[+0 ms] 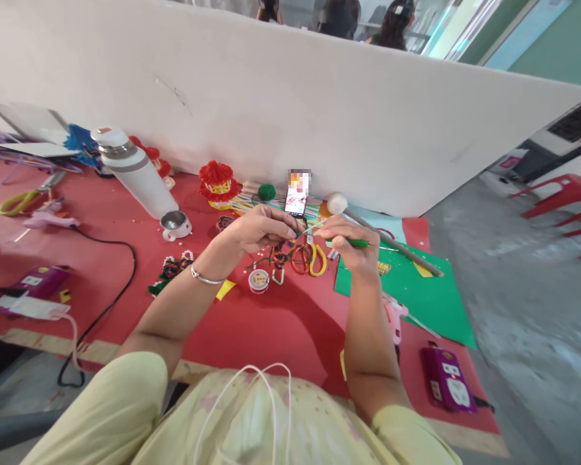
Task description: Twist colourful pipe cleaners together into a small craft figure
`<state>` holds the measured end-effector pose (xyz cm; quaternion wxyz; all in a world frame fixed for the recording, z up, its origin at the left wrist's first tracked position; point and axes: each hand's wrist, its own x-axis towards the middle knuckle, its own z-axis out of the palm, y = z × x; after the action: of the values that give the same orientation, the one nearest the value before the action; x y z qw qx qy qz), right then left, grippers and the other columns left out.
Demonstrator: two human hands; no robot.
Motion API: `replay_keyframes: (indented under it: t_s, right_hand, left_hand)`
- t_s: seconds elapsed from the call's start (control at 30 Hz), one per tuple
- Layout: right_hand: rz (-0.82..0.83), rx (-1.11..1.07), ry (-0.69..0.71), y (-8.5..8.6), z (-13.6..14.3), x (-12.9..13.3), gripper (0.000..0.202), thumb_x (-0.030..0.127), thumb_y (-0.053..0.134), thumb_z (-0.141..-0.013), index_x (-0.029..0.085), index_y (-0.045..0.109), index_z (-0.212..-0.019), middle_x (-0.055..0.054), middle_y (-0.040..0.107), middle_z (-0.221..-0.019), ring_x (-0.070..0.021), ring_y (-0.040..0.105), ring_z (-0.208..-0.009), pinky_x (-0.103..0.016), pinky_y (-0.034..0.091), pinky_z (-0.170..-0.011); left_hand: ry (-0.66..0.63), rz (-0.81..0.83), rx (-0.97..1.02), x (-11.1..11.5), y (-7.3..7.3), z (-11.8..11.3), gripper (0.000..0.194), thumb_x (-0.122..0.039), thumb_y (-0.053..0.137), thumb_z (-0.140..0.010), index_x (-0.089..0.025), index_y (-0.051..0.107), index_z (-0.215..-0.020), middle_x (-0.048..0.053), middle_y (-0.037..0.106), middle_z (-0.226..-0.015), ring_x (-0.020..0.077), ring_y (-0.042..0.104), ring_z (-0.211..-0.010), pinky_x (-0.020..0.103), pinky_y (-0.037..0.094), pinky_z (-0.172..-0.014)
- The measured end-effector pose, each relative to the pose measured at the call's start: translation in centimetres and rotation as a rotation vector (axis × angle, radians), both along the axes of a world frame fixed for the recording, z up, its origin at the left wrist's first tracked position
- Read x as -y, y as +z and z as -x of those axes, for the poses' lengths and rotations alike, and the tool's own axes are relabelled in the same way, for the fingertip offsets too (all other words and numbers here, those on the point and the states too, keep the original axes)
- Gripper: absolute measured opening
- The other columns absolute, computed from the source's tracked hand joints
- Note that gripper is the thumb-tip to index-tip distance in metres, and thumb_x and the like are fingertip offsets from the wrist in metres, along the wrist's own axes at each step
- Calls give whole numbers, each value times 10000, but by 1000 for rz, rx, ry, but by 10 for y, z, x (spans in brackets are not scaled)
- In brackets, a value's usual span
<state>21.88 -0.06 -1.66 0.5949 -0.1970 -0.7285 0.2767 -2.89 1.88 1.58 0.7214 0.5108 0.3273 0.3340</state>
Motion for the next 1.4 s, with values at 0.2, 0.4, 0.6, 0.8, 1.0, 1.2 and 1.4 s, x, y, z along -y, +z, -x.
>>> replay_keyframes:
  t_s: [0.2, 0.4, 0.6, 0.8, 1.0, 1.2, 1.4]
  right_hand:
    - [199, -252, 53, -23, 23, -12, 289, 609, 749, -938, 347, 869, -910, -1, 839, -822, -213, 798, -816, -393, 665, -763]
    - [-147, -34, -396, -32, 44, -5, 198, 386, 777, -975, 379, 835, -1164, -13, 848, -1116, -229, 774, -1055, -440, 648, -959]
    - [-373, -18, -473, -31, 41, -2, 337, 320, 781, -971, 420, 787, -1292, -9, 852, -1155, -239, 740, -1084, -456, 631, -942]
    - [-182, 36, -93, -6, 8, -12, 217, 455, 805, -937, 430, 844, -1149, 13, 878, -1034, -229, 801, -960, -459, 644, -901]
    - [-142, 146, -54, 2, -6, -7, 230, 494, 838, -894, 430, 858, -1114, 15, 890, -1027, -233, 799, -959, -471, 630, -944]
    - [-63, 119, 51, 4, -9, -3, 159, 468, 820, -927, 394, 875, -1056, 1, 887, -957, -218, 794, -894, -466, 607, -957]
    - [168, -220, 122, -19, 18, -10, 263, 599, 733, -954, 374, 868, -951, 5, 856, -850, -215, 793, -845, -425, 643, -846]
  left_hand:
    - [131, -100, 103, 9, -4, -17, 285, -244, 945, -605, -183, 900, -879, 22, 682, -607, 37, 365, -436, 222, 197, -410]
    - [725, -410, 108, 22, -19, -53, 313, -160, 878, -651, -179, 879, -963, -21, 658, -684, 77, 493, -606, 210, 391, -537]
    - [319, 132, 300, 18, -11, -41, 222, -135, 887, -617, -115, 809, -824, -54, 530, -555, 14, 319, -426, 173, 193, -401]
    - [136, 80, 121, 7, 6, -7, 206, -74, 884, -576, -132, 843, -769, 6, 653, -568, 3, 328, -394, 181, 146, -387]
    - [77, 0, -16, 3, 2, 1, 221, -136, 886, -590, -153, 886, -810, 46, 704, -581, 42, 412, -414, 212, 185, -407]
    - [-17, -51, -128, -4, 7, 10, 160, -123, 876, -585, -157, 865, -740, 74, 764, -680, 68, 467, -431, 235, 221, -405]
    - [98, -240, -48, 9, 2, -13, 306, -226, 924, -647, -152, 898, -943, 24, 711, -638, 64, 458, -461, 235, 308, -437]
